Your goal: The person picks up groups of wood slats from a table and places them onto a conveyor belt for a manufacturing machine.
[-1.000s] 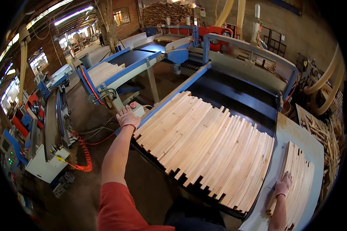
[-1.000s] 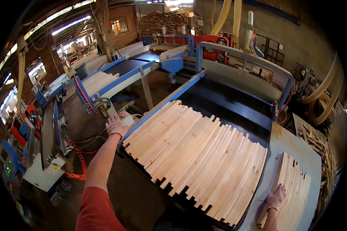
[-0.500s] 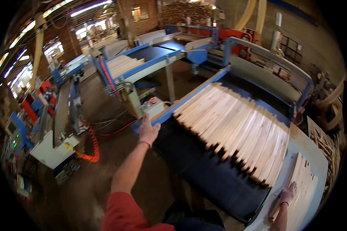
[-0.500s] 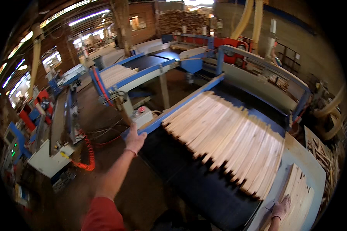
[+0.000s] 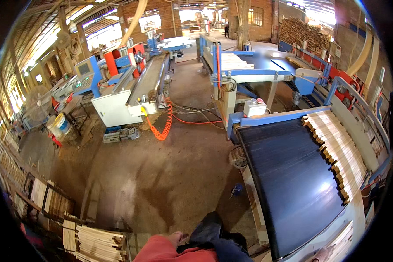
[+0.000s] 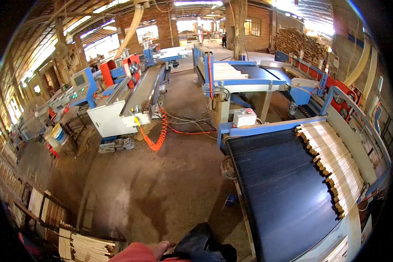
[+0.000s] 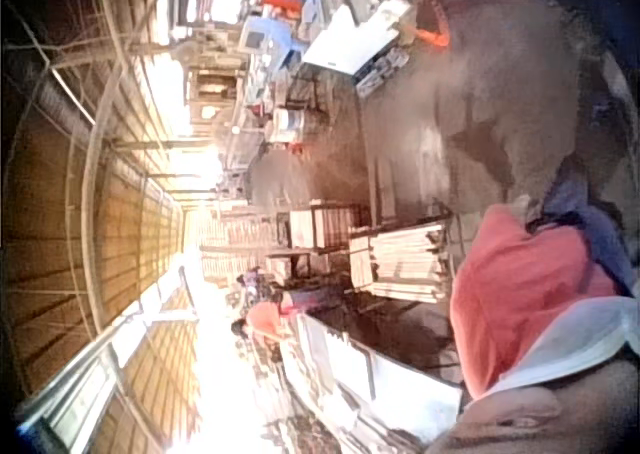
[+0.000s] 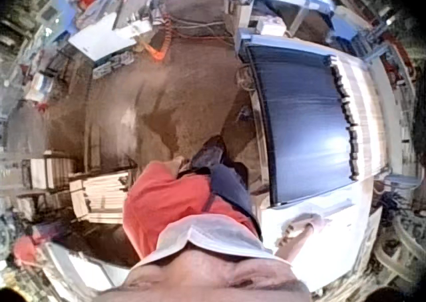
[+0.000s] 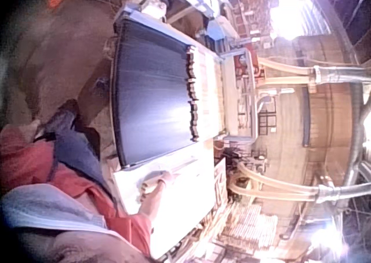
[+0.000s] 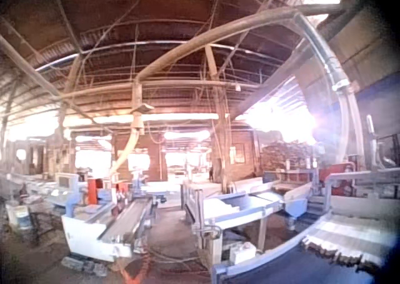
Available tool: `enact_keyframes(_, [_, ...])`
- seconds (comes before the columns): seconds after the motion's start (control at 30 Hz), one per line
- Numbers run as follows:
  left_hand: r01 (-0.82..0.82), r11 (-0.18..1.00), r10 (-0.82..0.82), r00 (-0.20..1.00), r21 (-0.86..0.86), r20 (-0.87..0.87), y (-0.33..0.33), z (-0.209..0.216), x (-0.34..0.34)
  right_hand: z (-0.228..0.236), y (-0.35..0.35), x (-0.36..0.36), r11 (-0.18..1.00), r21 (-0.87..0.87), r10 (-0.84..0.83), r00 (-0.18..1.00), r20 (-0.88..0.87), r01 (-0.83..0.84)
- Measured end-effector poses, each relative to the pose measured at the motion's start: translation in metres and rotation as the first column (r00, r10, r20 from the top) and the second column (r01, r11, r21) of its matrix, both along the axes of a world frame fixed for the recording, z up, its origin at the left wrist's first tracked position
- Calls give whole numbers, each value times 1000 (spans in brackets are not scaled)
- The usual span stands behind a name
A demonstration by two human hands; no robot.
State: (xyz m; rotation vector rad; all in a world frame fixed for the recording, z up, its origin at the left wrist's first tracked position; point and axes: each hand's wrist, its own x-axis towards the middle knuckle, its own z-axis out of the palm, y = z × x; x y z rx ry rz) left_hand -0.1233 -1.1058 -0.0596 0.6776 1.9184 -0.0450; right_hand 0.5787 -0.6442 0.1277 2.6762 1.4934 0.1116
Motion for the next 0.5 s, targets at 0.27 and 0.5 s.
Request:
enact_keyframes(0.27, [-726, 686, 727, 686, -54, 22, -151, -37, 80, -47, 39, 35, 972, -178, 192, 953, 235, -152])
enact_keyframes(0.5, [-70, 987, 92, 984, 146, -150, -193, -11, 77, 23, -39, -92, 757, 613, 566, 698, -439, -229])
